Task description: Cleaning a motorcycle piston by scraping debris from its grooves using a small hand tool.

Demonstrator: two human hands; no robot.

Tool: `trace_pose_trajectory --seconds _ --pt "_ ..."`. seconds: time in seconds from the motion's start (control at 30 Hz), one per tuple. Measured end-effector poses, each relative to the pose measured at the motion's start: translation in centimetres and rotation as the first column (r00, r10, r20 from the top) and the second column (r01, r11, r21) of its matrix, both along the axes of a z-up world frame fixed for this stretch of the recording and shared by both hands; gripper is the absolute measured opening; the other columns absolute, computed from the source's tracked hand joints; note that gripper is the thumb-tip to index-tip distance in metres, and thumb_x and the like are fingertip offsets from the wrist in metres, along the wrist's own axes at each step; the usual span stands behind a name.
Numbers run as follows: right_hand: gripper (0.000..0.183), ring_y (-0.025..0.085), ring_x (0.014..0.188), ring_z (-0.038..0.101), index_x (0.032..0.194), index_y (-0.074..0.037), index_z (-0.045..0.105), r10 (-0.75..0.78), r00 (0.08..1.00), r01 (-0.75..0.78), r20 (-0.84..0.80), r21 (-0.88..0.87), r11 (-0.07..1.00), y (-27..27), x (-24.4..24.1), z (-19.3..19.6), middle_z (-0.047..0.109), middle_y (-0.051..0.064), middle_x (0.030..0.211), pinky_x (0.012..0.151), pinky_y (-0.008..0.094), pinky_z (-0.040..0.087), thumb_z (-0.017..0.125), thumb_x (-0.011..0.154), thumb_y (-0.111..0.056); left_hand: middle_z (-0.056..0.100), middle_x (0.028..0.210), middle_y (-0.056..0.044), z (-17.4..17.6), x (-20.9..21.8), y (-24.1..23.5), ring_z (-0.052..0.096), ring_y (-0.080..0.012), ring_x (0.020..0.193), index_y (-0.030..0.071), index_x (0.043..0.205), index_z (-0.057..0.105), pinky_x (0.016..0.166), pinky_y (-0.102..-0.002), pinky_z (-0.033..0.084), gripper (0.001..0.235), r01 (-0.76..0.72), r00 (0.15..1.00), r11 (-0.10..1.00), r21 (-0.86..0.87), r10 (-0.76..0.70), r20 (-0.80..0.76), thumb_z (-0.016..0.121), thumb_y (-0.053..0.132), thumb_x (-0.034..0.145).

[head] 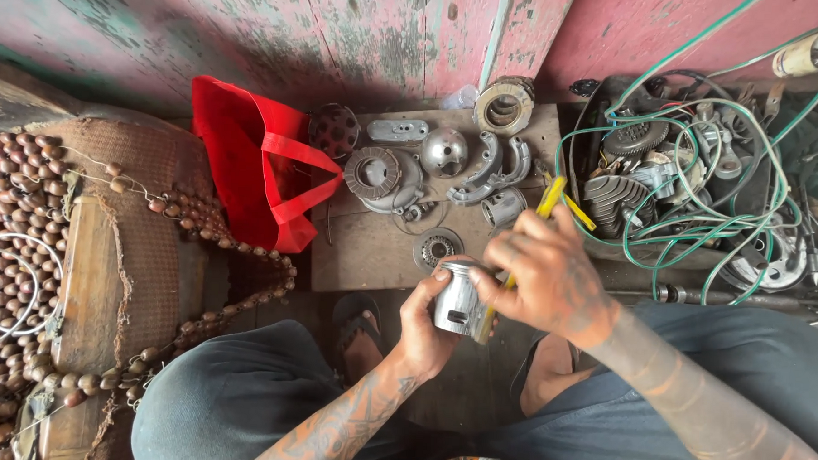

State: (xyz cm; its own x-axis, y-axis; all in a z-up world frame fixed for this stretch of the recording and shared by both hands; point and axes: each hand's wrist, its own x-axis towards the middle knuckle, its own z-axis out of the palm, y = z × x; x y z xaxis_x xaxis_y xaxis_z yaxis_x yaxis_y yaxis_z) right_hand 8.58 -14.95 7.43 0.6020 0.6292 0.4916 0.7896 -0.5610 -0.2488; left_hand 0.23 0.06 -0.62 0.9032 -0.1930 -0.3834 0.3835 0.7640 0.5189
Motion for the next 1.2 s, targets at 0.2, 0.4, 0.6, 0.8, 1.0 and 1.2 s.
trace_pose_trajectory --seconds 0.2,0.4,0.6,0.8,1.0,1.2 --pt "0.035 0.024 0.075 0.06 0.075 -0.019 0.057 -0.128 0.991 0.129 0.021 -0.017 0.992 -2.1 3.2 -0.7 0.061 0.001 0.064 0.075 0.04 0.039 0.061 0.099 -0.046 0.065 0.088 -0.029 0.6 0.0 -0.5 0.072 -0.0405 0.074 0.011 0.127 0.053 0.064 -0.05 0.064 0.049 0.01 1.0 1.0 -0.025 -0.011 -0.009 0.053 0.043 0.09" --pt "0.031 0.023 0.075 0.054 0.073 -0.016 0.06 0.026 0.998 -0.032 -0.058 -0.11 0.993 -0.7 1.5 -0.2 0.063 -0.004 0.069 0.075 0.046 0.036 0.065 0.093 -0.039 0.063 0.097 -0.016 1.5 0.2 0.0 0.064 -0.0346 0.07 0.008 0.117 0.058 0.056 -0.047 0.054 0.043 -0.031 0.994 0.998 -0.049 0.025 -0.11 0.056 0.037 0.085" --pt "0.034 0.024 0.073 0.052 0.072 -0.016 0.057 0.031 0.997 -0.041 -0.074 -0.129 0.991 -0.5 0.6 0.1 0.063 -0.003 0.067 0.077 0.046 0.034 0.061 0.095 -0.041 0.061 0.09 -0.011 1.0 0.3 0.1 0.063 -0.0269 0.077 0.007 0.112 0.063 0.046 -0.046 0.052 0.036 -0.076 0.994 0.994 -0.079 0.069 -0.089 0.054 0.033 0.09" --pt "0.028 0.024 0.083 0.059 0.077 -0.014 0.063 -0.206 0.953 0.178 -0.22 -0.141 0.974 -1.8 3.5 -1.1 0.073 -0.006 0.081 0.081 0.044 0.037 0.063 0.094 -0.037 0.069 0.104 -0.027 2.8 0.7 0.3 0.067 -0.0362 0.069 0.008 0.118 0.056 0.059 -0.043 0.054 0.044 0.025 0.996 0.999 -0.039 -0.028 -0.079 0.056 0.039 0.087" --pt "0.04 0.025 0.073 0.054 0.069 -0.01 0.059 -0.117 0.886 0.092 -0.448 -0.078 0.993 -1.7 3.3 -0.2 0.061 0.005 0.063 0.073 0.041 0.04 0.058 0.096 -0.039 0.065 0.106 -0.023 2.0 0.0 0.1 0.065 -0.0386 0.067 0.01 0.121 0.052 0.058 -0.044 0.054 0.043 0.108 0.994 0.993 -0.057 -0.108 -0.003 0.059 0.035 0.087" --pt "0.048 0.012 0.063 0.037 0.066 -0.014 0.039 -0.172 0.567 0.04 -0.806 -0.181 0.983 -1.7 2.8 0.9 0.038 -0.002 0.062 0.063 0.033 0.033 0.06 0.099 -0.042 0.063 0.099 -0.023 1.5 -0.4 0.1 0.068 -0.0394 0.066 0.006 0.125 0.049 0.059 -0.047 0.059 0.042 0.195 0.959 0.977 0.082 -0.208 0.194 0.063 0.025 0.09"
